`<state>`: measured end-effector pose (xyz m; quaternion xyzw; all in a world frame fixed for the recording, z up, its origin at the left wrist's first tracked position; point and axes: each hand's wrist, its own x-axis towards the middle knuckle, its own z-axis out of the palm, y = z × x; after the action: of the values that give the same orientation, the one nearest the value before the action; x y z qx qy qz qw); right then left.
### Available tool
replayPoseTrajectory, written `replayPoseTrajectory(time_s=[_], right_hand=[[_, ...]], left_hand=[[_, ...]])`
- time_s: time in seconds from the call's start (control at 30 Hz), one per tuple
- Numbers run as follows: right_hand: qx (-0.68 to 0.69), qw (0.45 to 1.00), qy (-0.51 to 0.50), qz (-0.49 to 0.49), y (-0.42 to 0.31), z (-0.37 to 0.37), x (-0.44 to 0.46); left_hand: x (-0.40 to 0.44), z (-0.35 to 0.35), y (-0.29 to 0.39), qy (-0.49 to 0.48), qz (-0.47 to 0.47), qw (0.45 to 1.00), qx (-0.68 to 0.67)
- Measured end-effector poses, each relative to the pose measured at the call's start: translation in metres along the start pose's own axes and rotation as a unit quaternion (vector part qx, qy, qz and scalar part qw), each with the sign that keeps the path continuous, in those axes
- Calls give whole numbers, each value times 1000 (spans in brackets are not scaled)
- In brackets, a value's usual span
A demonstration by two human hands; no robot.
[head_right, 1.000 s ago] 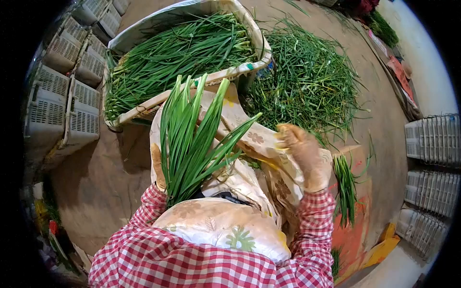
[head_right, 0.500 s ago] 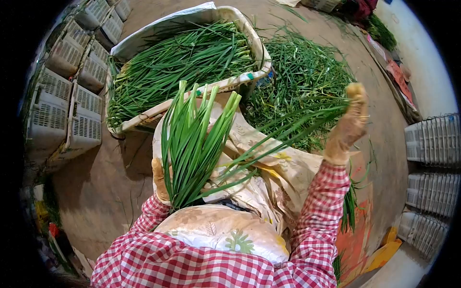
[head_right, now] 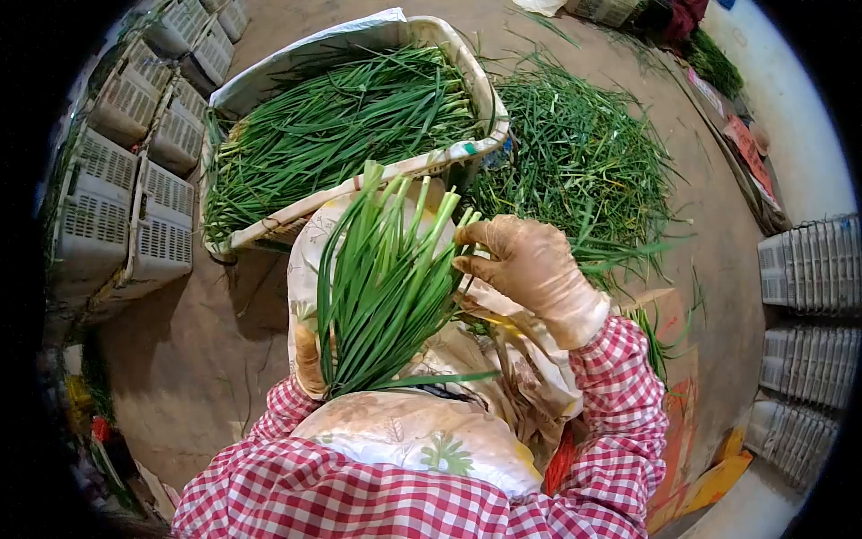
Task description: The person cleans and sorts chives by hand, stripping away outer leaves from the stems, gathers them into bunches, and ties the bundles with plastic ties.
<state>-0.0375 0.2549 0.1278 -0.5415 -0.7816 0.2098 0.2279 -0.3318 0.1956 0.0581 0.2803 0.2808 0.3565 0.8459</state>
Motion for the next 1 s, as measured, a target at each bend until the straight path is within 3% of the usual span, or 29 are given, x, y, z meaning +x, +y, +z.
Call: replayPoseTrajectory(time_s=[0.17, 0.23, 0.3, 0.33, 0.4, 0.43, 0.5, 0.57, 0.63, 0.67, 0.7, 0.73, 0.77, 0.87, 1.0], right_hand=[[-36, 995, -74, 53, 13, -7, -10], [199, 966, -104, 130, 23, -9, -12], [251, 941, -139, 179, 19, -13, -11], [121, 978, -101, 139, 18, -7, -10], [-110, 992, 24, 63, 18, 14, -13], [-110, 992, 25, 64, 27, 18, -12], [-206, 958, 129, 152, 45, 16, 0], [-310, 882, 132, 329, 63, -12, 22], [-207, 911, 262, 240, 76, -32, 24], [-99, 947, 214, 217, 74, -43, 28], [-101, 946, 216, 218, 59, -53, 33], [70, 978, 96, 174, 43, -58, 40], [238, 963, -28, 123, 31, -57, 44], [298, 911, -269, 98, 19, -48, 57], [346, 870, -315, 155, 7, -42, 57]], left_hand=[[2, -5, -6, -6, -12, 1000, -10], [0, -24, -20, -42, -19, 998, -42], [1, -32, -30, -54, -20, 996, -74], [2, -37, -33, -77, -36, 995, -60], [8, -26, -30, -103, -59, 990, -82], [10, -20, -27, -103, -60, 989, -82], [11, -13, -22, -71, -65, 995, 12], [9, -12, -21, -65, -67, 995, 31], [11, -9, -18, -54, -71, 995, 48], [11, -8, -17, -55, -64, 994, 74], [13, -6, -15, -59, -64, 993, 75], [14, -3, -13, -83, -77, 992, 47], [15, -1, -12, -108, -92, 990, 21], [15, 5, -10, -133, -106, 985, 25], [13, 13, -6, -117, -114, 987, -10]])
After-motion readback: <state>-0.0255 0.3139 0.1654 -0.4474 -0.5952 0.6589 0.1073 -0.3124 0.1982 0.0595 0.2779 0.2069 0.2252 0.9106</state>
